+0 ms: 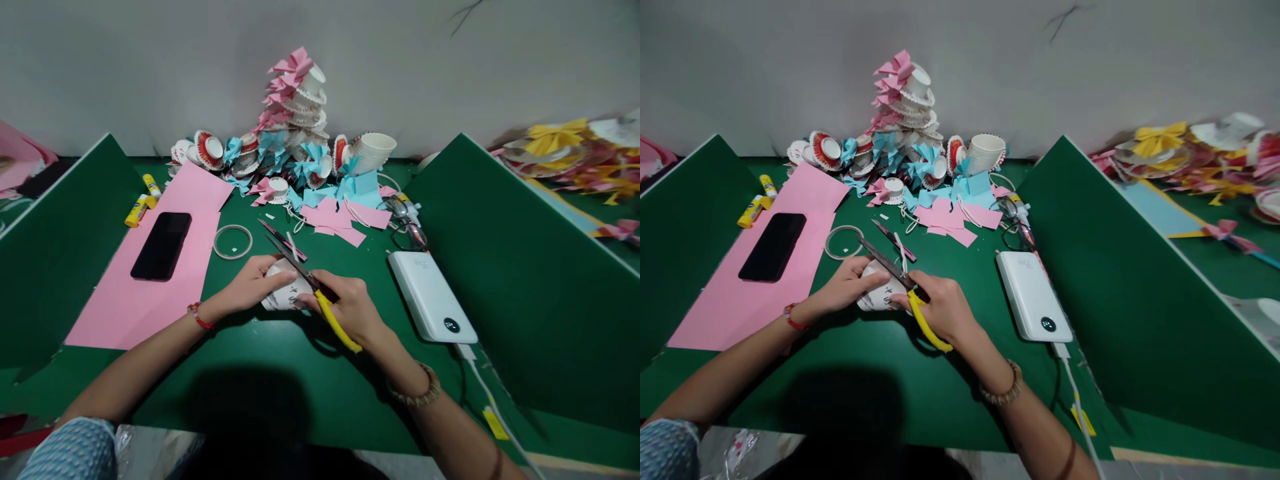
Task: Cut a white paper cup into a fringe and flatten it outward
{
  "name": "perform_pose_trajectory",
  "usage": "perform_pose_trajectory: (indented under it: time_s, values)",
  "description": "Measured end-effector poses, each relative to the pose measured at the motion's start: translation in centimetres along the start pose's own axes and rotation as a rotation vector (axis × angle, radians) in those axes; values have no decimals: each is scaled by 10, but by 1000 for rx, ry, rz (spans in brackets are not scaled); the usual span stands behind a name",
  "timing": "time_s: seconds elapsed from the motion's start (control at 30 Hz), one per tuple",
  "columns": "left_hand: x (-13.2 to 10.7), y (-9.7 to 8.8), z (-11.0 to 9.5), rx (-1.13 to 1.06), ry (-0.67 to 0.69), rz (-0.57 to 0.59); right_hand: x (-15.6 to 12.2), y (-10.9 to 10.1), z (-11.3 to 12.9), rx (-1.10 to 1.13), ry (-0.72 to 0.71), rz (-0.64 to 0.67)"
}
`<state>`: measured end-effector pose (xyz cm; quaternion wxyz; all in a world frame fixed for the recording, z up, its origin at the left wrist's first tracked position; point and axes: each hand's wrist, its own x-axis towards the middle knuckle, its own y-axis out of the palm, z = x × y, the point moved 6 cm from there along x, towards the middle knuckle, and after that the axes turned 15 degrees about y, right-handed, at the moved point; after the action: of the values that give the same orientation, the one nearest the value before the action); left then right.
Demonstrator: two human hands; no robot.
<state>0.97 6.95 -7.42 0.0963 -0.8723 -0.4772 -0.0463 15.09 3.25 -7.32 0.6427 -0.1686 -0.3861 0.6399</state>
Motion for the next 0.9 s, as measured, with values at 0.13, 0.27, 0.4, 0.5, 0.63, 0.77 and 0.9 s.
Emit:
perform_pose_trajectory:
  time_s: [0.13,0.27,0.4,0.5,0.63,0.77,0.9]
  values:
    - [2,-5,-3,57,31,-54,1,-6,-4,-16,59,-92]
    - [4,-14,7,-105,-5,-202,6,-17,-20,-65,213,-241]
    - [3,-17,28,-411,-165,-359,10,-20,-48,-199,399,-296]
    - [2,-17,38,-538,-234,-411,13,-11,-65,-263,440,-266]
    - [2,-12,44,-616,-262,-360,17,-3,-76,-289,443,-258]
    - [1,-13,45,-511,-206,-359,19,-8,-69,-228,391,-300]
    - [1,-18,49,-355,-148,-327,20,-2,-46,-34,192,-232]
